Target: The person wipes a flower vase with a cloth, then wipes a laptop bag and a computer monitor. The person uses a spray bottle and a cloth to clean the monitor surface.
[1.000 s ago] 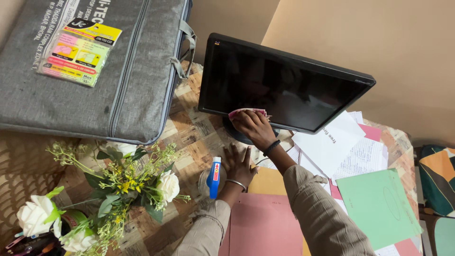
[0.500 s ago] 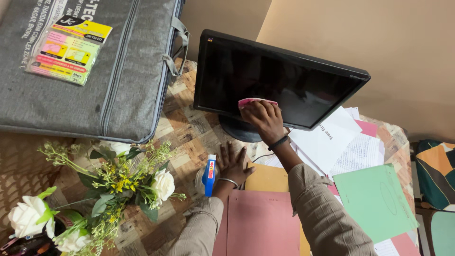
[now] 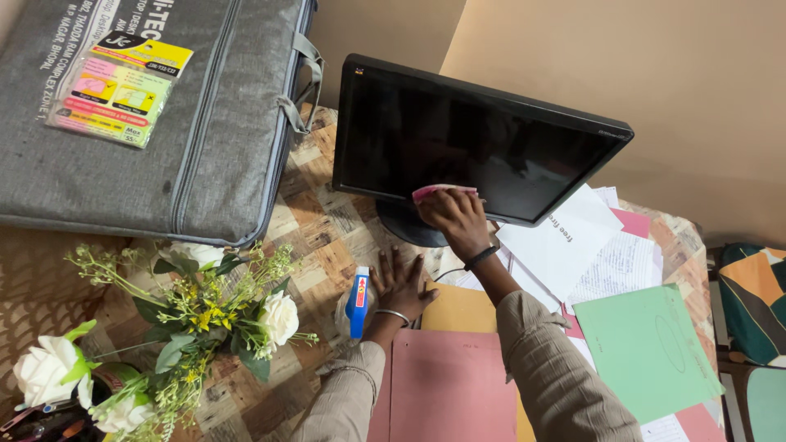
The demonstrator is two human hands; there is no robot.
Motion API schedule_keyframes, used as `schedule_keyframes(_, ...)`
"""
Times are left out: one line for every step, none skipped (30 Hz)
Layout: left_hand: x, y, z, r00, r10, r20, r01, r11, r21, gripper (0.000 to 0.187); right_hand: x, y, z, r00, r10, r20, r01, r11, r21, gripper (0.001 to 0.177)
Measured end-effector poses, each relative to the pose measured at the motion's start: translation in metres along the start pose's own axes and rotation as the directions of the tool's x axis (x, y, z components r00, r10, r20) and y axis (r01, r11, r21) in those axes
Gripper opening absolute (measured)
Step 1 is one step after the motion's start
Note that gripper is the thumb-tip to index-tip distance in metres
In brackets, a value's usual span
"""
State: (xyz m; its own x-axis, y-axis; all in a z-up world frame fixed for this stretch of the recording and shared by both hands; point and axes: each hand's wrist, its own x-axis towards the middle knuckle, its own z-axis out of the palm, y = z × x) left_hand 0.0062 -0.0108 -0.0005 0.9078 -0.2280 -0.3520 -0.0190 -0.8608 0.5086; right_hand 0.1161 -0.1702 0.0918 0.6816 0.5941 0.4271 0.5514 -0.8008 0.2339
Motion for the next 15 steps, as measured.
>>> schedule_keyframes(0.000, 0.000, 0.000, 1.000, 0.005, -0.012, -0.005, 1.000, 0.003, 0.095, 0.001, 0.002, -0.003, 0.999, 0.026, -0.023, -0.026, 1.000, 0.012, 0.046)
schedule_keyframes(0.000, 0.001, 0.000, 1.000, 0.003, 0.001, -0.003, 1.000, -0.001, 0.095, 0.003, 0.005, -0.007, 0.998, 0.052, -0.046, -0.051, 0.998, 0.026, 0.047)
schedule_keyframes(0.000, 0.001, -0.001, 1.000, 0.001, 0.015, 0.000, 1.000, -0.005, 0.096, 0.005, 0.008, -0.010, 0.995, 0.079, -0.068, -0.076, 0.996, 0.039, 0.048)
schedule_keyframes(0.000, 0.001, -0.002, 1.000, -0.001, 0.029, 0.001, 1.000, -0.009, 0.096, 0.009, 0.012, -0.014, 0.990, 0.100, -0.101, -0.097, 0.995, 0.031, 0.049)
schedule_keyframes(0.000, 0.001, -0.003, 1.000, 0.000, 0.023, 0.000, 1.000, -0.005, 0.096, 0.012, 0.016, -0.017, 0.984, 0.120, -0.133, -0.118, 0.993, 0.023, 0.051)
schedule_keyframes(0.000, 0.002, -0.004, 1.000, 0.001, 0.018, -0.001, 1.000, -0.002, 0.096, 0.015, 0.020, -0.020, 0.976, 0.140, -0.165, -0.140, 0.990, 0.015, 0.053)
schedule_keyframes(-0.001, 0.002, -0.005, 1.000, 0.003, 0.013, -0.003, 1.000, 0.002, 0.096, 0.016, 0.022, -0.023, 0.974, 0.148, -0.172, -0.148, 0.989, 0.016, 0.053)
schedule_keyframes(-0.002, 0.002, -0.006, 1.000, 0.000, 0.019, 0.000, 1.000, -0.004, 0.095, 0.018, 0.024, -0.024, 0.971, 0.156, -0.180, -0.155, 0.988, 0.017, 0.053)
schedule_keyframes(-0.002, 0.003, -0.007, 1.000, -0.004, 0.025, 0.004, 1.000, -0.010, 0.095, 0.017, 0.025, -0.026, 0.968, 0.163, -0.189, -0.162, 0.987, 0.018, 0.054)
schedule_keyframes(-0.003, 0.003, -0.008, 0.999, -0.009, 0.031, 0.010, 1.000, -0.016, 0.095, 0.016, 0.024, -0.026, 0.973, 0.154, -0.170, -0.155, 0.988, 0.006, 0.055)
schedule_keyframes(-0.004, 0.004, -0.008, 0.999, -0.011, 0.034, 0.011, 1.000, -0.013, 0.095, 0.015, 0.023, -0.025, 0.978, 0.145, -0.151, -0.148, 0.989, -0.005, 0.057)
schedule_keyframes(-0.005, 0.004, -0.009, 0.999, -0.013, 0.036, 0.013, 1.000, -0.008, 0.095, 0.013, 0.021, -0.024, 0.981, 0.137, -0.135, -0.140, 0.990, -0.017, 0.059)
schedule_keyframes(-0.005, 0.005, -0.010, 0.999, -0.014, 0.037, 0.014, 1.000, -0.003, 0.094, 0.010, 0.021, -0.022, 0.984, 0.124, -0.132, -0.127, 0.992, -0.018, 0.058)
schedule_keyframes(-0.004, 0.005, -0.010, 0.999, -0.014, 0.042, 0.014, 1.000, 0.002, 0.095, 0.006, 0.018, -0.021, 0.985, 0.113, -0.128, -0.116, 0.993, -0.018, 0.056)
schedule_keyframes(-0.004, 0.005, -0.010, 0.999, -0.014, 0.047, 0.014, 1.000, 0.007, 0.095, 0.003, 0.017, -0.019, 0.987, 0.101, -0.125, -0.104, 0.994, -0.019, 0.054)
